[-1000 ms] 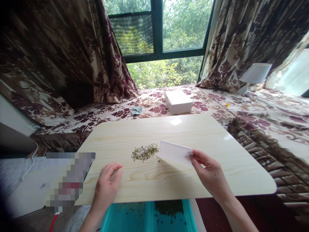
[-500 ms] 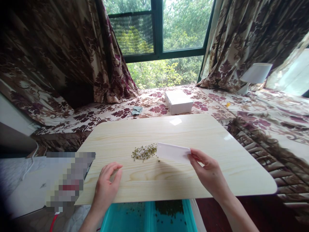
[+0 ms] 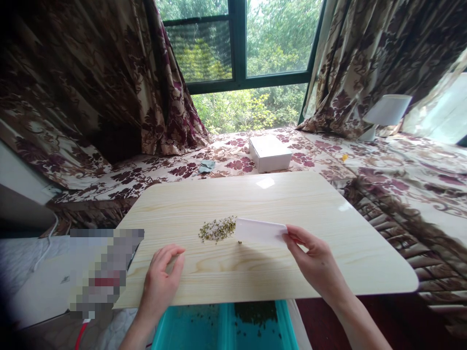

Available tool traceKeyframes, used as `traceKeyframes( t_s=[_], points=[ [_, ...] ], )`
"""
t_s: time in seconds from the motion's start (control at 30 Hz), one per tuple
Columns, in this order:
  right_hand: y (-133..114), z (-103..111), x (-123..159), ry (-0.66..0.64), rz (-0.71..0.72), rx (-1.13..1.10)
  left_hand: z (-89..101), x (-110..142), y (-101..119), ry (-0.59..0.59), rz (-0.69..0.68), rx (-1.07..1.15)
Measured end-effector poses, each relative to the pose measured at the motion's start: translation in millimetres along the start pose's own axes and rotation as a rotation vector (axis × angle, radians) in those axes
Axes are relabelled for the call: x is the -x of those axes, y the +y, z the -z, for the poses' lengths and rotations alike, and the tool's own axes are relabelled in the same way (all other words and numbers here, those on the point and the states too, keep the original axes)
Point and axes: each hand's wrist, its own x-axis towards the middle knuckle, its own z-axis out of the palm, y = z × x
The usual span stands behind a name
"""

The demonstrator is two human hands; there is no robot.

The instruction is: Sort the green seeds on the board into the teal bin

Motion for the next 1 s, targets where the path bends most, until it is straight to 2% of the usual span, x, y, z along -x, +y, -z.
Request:
traceKeyframes(
  t_s=[0.37, 0.67, 0.87, 1.0],
  points=[
    [20.3, -3.1, -5.3, -0.034, -0.067, -0.115, -1.0, -0.4, -0.4, -0.008, 0.032, -0.001],
    [30.4, 3.4, -11.8, -0.221, -0.076, -0.204, -7.3, 2.0, -10.1, 0.010, 0.016, -0.021],
    [30.8, 13.3, 1.8, -0.322, -0.110, -0.192, -6.0, 1.9, -8.0, 0.013, -0.004, -0.026],
    [20.2, 22.9, 18.6, -0.381, -0.155, -0.171, -4.9, 0.8, -7.9, 0.020, -0.023, -0.022]
  ],
)
